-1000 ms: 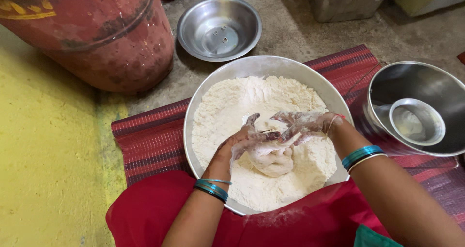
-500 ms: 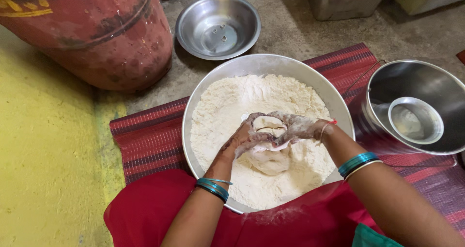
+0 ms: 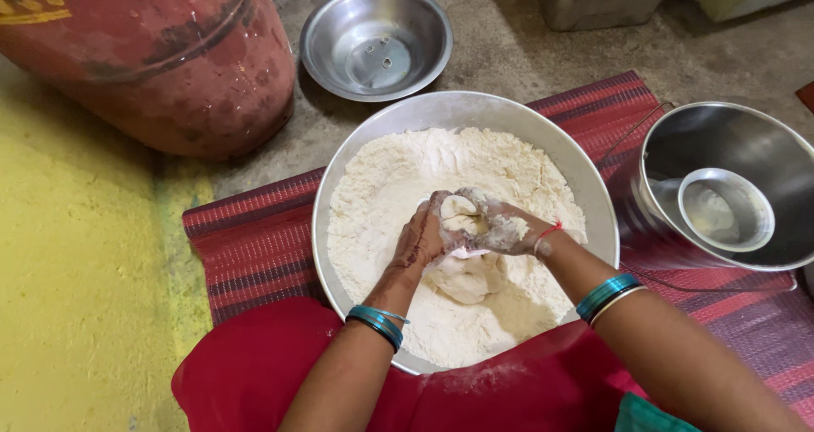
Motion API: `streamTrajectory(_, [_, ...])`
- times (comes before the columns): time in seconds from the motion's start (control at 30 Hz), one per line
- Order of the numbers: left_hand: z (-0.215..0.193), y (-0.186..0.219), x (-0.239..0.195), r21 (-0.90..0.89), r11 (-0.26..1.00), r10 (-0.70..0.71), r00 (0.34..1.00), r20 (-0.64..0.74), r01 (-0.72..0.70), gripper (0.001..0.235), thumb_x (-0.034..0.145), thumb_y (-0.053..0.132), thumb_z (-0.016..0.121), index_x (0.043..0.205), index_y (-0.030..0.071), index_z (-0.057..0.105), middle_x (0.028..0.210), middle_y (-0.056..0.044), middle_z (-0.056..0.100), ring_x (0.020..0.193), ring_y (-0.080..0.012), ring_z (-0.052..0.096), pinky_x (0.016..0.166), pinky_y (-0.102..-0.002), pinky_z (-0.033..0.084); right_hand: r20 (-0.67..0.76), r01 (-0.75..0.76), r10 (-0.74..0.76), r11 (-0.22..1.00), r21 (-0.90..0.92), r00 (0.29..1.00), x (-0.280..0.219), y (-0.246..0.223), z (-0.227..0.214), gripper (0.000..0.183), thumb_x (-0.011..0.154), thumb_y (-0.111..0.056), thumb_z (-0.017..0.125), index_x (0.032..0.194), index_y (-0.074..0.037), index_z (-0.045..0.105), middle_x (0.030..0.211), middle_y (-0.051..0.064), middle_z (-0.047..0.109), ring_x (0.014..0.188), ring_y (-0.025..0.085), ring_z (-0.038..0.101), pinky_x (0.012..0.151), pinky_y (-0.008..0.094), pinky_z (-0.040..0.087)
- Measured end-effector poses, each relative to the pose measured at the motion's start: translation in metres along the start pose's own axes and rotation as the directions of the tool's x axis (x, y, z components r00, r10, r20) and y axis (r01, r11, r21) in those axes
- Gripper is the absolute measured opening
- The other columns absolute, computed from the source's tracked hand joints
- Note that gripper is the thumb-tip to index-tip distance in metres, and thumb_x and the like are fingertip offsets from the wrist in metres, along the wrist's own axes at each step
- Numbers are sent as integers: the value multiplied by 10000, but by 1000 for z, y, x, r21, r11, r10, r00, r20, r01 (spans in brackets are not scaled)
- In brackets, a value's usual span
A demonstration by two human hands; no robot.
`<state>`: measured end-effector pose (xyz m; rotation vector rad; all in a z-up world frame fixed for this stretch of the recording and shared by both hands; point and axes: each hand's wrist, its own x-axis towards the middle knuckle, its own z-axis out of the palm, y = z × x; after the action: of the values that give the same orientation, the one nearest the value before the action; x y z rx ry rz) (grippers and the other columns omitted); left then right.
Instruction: The person kneads a large quantity of flour in a wide metal basin using both hands. They repeatedly press, fold, and turn the mixture to form a cohesive dough ball. The person works continuously on the same batch of flour throughout the clip.
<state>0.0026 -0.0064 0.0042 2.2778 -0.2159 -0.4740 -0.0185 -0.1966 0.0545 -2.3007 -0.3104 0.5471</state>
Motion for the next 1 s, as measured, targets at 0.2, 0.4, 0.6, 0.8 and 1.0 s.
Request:
streamTrajectory(0.2, [-2,8,0,94,995,-9,999,-41,13,803,752,339,836,1454,243,458,1346,-137,596,1223,-372,609,1001,-457,514,-128,46,-62,991,-124,990,11,15,14,862,761,-270,827,1490,-114,395,1420,205,558,1312,367,546,1076,410,447])
streamTrajectory(0.4, [7,-4,15,158,987,24,996,-82,-11,791,783,378,808,1470,231,445,1377,-145,574,1209,-376,611,1001,-459,507,-167,-6,-18,990,-142,986,20,23,21,798,792,-248,777,1480,-135,390,1331,228,613,1230,415,597,1003,456,493])
streamTrajectory(0.6, [5,0,27,225,972,-53,998,-45,62,729,839,393,763,1482,271,440,1356,-125,587,1199,-369,617,1001,-468,505,-213,-64,27,983,-171,977,35,41,31,770,833,-264,746,1499,-153,376,1346,217,606,1215,422,598,986,469,497])
streamTrajectory(0.8, [8,6,41,244,965,-85,995,-60,97,664,828,354,767,1434,305,500,1323,-102,607,1166,-360,637,980,-477,513,-305,-44,-33,970,-239,952,53,68,43,742,834,-250,721,1493,-137,401,1365,236,590,1202,426,596,978,472,496])
streamTrajectory(1.0, [16,0,65,277,960,-3,992,-126,38,601,818,322,758,1385,265,566,1214,-137,660,1088,-381,675,929,-496,538,-306,-228,189,969,-98,933,65,70,40,686,855,-333,695,1479,-196,447,1181,229,688,1023,404,694,876,465,562])
